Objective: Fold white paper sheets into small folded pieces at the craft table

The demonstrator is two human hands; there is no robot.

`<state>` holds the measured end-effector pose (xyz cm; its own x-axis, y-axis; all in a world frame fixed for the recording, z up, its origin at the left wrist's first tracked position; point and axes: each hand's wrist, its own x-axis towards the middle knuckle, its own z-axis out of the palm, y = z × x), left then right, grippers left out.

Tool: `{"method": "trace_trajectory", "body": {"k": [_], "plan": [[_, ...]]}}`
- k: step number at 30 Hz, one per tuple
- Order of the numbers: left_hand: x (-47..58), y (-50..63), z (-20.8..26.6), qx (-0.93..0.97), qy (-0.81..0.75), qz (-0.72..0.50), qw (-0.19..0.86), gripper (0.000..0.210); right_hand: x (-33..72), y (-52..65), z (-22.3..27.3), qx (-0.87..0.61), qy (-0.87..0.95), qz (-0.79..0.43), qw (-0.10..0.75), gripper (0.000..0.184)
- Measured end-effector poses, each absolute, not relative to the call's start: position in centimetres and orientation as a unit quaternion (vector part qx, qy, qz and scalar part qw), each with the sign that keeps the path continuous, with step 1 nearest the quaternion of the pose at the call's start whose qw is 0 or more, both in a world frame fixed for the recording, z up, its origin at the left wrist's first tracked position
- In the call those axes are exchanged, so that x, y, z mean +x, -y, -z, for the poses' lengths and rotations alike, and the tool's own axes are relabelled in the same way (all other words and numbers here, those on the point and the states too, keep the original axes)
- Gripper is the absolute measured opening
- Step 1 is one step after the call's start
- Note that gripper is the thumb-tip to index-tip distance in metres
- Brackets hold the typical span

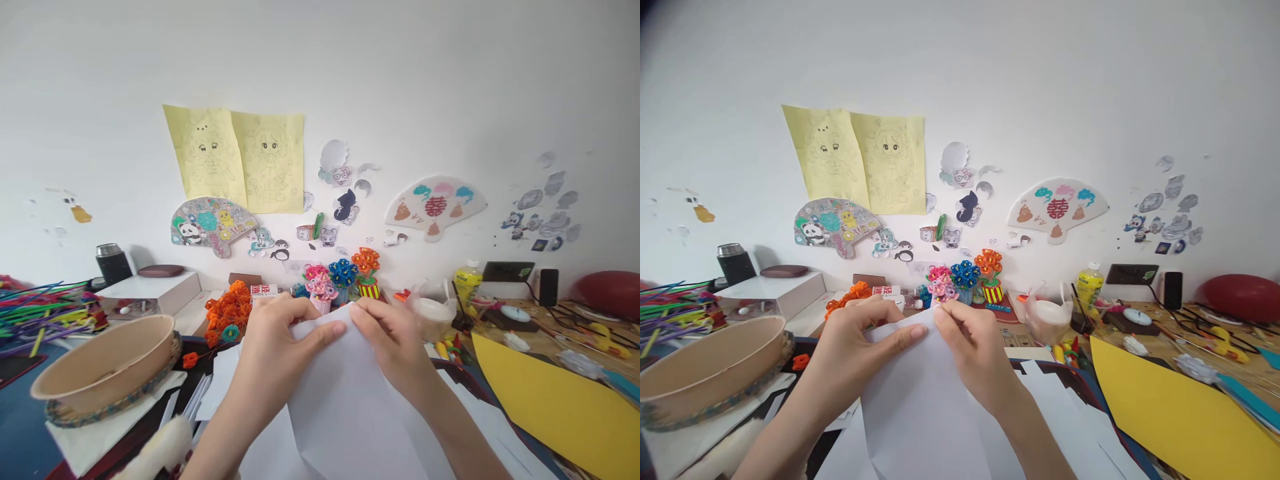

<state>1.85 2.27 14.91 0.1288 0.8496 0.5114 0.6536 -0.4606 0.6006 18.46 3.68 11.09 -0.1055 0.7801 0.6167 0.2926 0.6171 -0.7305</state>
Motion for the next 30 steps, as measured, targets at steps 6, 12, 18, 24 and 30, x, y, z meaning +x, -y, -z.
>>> {"method": "trace_trajectory", "body": {"k": [6,12,18,24,30], "plan": [[2.1,-2.5,-14.8,0.747,-0.513,-0.417,0.070,0.034,18.5,-3.7,-11.4,-0.355,0.734,-0.236,0.529,0.030],[1.3,-2.7,-15.1,0.734,-0.485,-0.445,0.168,0.029,19.4,-3.3,-11.7,-0.393,0.713,-0.170,0.555,0.037],[0.2,-2.8,-15.4,0.695,-0.463,-0.484,0.262,0.029,20.9,-3.1,-12.1,-0.422,0.701,-0.146,0.556,0.034],[0.3,-2.9,-15.4,0.655,-0.450,-0.504,0.339,0.033,21.2,-2.9,-12.4,-0.389,0.720,-0.078,0.569,0.032],[0.4,-3.4,-14.9,0.632,-0.488,-0.518,0.306,0.033,21.0,-2.9,-12.4,-0.371,0.746,-0.018,0.553,0.034]]}}
